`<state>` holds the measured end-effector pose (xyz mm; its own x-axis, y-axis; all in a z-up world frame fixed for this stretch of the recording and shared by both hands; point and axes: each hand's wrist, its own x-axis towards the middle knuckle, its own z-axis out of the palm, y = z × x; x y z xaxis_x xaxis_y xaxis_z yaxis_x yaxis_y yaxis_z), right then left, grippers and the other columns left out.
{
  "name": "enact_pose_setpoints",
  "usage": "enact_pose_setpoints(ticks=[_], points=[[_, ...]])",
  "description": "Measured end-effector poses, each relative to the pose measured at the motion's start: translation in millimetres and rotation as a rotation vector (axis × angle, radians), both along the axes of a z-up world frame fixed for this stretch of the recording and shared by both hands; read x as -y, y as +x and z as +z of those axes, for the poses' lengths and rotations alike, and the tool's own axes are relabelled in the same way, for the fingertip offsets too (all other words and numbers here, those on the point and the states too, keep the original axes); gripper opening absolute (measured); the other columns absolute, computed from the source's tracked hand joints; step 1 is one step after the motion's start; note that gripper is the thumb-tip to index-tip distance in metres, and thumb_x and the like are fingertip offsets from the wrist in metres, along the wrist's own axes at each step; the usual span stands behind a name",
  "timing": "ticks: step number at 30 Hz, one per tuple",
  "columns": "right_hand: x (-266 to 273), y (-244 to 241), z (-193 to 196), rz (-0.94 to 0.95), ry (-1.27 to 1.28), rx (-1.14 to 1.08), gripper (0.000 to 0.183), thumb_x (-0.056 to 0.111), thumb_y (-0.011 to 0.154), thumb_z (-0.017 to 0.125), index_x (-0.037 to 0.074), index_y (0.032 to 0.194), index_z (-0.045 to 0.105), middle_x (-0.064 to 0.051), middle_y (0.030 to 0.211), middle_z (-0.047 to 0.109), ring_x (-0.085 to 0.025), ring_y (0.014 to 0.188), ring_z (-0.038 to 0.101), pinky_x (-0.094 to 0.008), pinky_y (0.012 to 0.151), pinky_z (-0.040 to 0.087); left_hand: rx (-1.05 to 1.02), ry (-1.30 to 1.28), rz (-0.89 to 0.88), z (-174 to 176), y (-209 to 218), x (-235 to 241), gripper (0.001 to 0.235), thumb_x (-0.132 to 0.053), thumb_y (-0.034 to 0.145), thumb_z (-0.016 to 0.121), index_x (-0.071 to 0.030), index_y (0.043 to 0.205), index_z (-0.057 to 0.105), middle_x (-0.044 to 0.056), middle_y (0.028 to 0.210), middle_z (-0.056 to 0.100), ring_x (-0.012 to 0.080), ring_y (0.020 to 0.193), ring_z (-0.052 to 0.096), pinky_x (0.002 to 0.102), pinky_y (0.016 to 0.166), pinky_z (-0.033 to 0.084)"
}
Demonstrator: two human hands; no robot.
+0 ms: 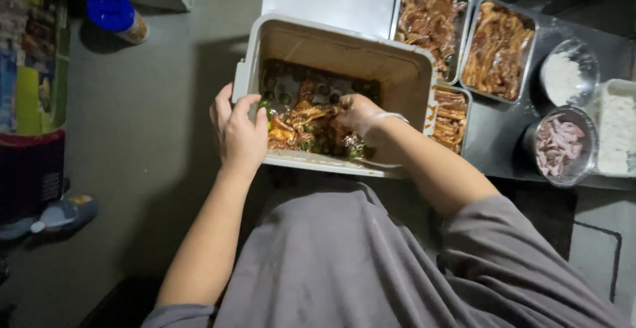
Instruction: The person transfers marinated meat and green vegetables from a large white container into several smaller metal trays. They use their hands to scoop the contents and distribute them evenly across the trays. Finally, the person pours the remaining sauce into a small cup and washes their hands.
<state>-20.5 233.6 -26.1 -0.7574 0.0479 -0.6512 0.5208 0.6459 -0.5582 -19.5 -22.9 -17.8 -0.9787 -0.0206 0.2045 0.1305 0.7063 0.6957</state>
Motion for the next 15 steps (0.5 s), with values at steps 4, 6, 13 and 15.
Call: enact_pose_setpoints(ticks=[4,6,13,15], points=[[-8,3,50,-0.195,-0.249,-0.104,0.020,0.002,0.068,0.078,0.000,0.082,0.064,-0.012,0.065,0.061,-0.020,0.060,0.062,-0.032,0.049,0.049,-0.028,0.029,-0.001,-9,0,1,0.021,-0.014,0.081,0.075,-0.014,0.102,0.071,0.011,0.130,0.048,0.0367,0.117,0.051,0.048,0.095,0.046],[-22,4,57,-0.233,-0.339,-0.118,0.023,-0.001,0.068,0.080,-0.003,0.082,0.062,-0.013,0.065,0.060,-0.020,0.059,0.061,-0.029,0.048,0.049,-0.035,0.033,-0.007,-11,-1,1,0.021,-0.015,0.081,0.075,-0.014,0.102,0.071,0.011,0.130,0.048,0.0366,0.116,0.051,0.048,0.095,0.046],[-57,2,104,-0.211,-0.487,-0.334,0.018,0.003,0.076,0.080,-0.001,0.088,0.067,-0.010,0.061,0.059,-0.016,0.049,0.061,-0.026,0.039,0.049,-0.027,0.026,-0.011,-18,-3,0,0.020,-0.015,0.082,0.075,-0.014,0.102,0.070,0.012,0.131,0.048,0.0390,0.116,0.052,0.046,0.095,0.046],[-68,5,126,-0.167,-0.475,-0.351,0.018,0.005,0.078,0.079,0.000,0.089,0.067,-0.010,0.063,0.059,-0.015,0.051,0.061,-0.026,0.039,0.049,-0.027,0.016,-0.004,-18,-3,1,0.020,-0.016,0.083,0.075,-0.014,0.102,0.070,0.012,0.132,0.048,0.0388,0.116,0.051,0.046,0.096,0.045]])
